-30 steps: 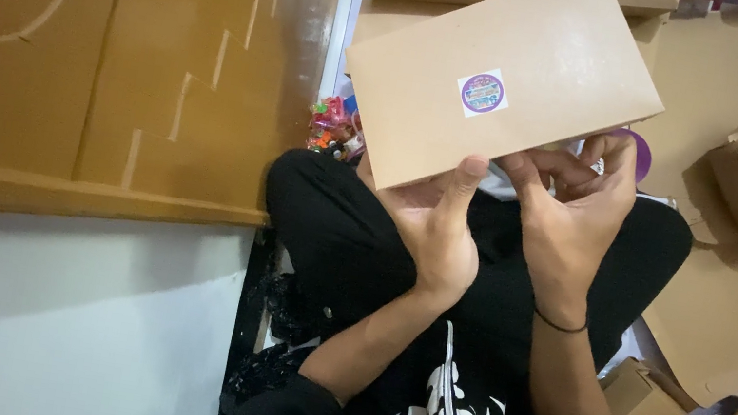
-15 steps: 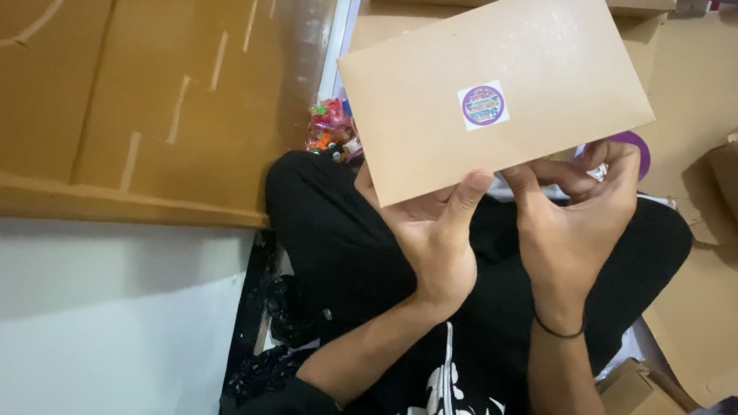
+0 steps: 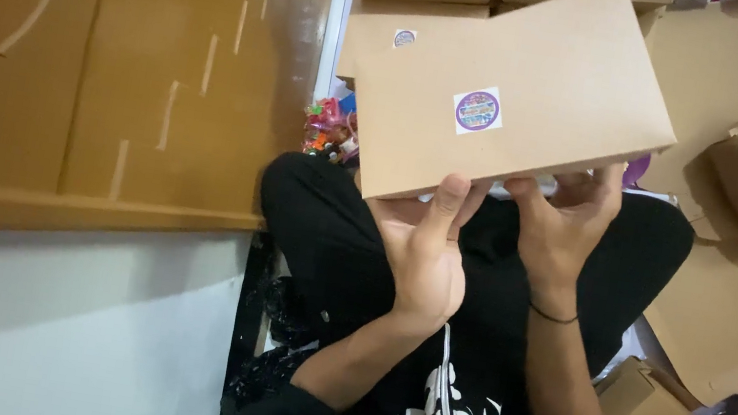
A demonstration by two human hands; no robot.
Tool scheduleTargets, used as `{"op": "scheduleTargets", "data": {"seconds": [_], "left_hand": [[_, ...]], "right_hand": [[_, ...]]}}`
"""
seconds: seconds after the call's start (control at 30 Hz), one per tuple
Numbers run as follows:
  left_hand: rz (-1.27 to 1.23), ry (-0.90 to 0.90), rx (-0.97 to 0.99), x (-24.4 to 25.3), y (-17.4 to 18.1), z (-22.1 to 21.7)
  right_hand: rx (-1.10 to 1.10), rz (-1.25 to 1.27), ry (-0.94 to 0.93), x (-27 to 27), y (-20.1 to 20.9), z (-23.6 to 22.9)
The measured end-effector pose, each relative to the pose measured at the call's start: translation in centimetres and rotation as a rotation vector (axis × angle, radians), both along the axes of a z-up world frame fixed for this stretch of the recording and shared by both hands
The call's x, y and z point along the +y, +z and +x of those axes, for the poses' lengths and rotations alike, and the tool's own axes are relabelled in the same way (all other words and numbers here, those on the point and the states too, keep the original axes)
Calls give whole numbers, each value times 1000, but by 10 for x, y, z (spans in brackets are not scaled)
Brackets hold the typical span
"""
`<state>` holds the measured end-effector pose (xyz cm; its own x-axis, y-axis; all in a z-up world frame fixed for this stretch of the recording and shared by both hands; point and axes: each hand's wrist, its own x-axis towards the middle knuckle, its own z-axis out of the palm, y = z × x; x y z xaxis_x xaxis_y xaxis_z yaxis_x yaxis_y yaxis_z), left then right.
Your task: A person sits on the floor and assembles a cardboard box by folding its flaps and tucking them into place.
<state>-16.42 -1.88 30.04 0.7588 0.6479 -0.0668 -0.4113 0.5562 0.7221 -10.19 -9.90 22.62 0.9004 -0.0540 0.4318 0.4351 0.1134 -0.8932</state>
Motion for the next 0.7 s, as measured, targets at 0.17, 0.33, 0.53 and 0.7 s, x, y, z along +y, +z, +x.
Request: {"op": "scheduleTargets", "data": {"seconds": [0.17, 0.33, 0.53, 0.7], "left_hand": [[-46, -64, 63, 4, -5, -4], [-78, -135, 114, 4, 4, -12], [-217, -275, 135, 8, -14, -23], [-326, -388, 173, 10, -39, -33]], "right_hand": [[-53, 21, 54, -13, -46, 14], [-253, -56, -71, -15, -74, 15], [-323, -235, -248, -51, -175, 11], [-415, -1047, -479, -90, -169, 4]]}}
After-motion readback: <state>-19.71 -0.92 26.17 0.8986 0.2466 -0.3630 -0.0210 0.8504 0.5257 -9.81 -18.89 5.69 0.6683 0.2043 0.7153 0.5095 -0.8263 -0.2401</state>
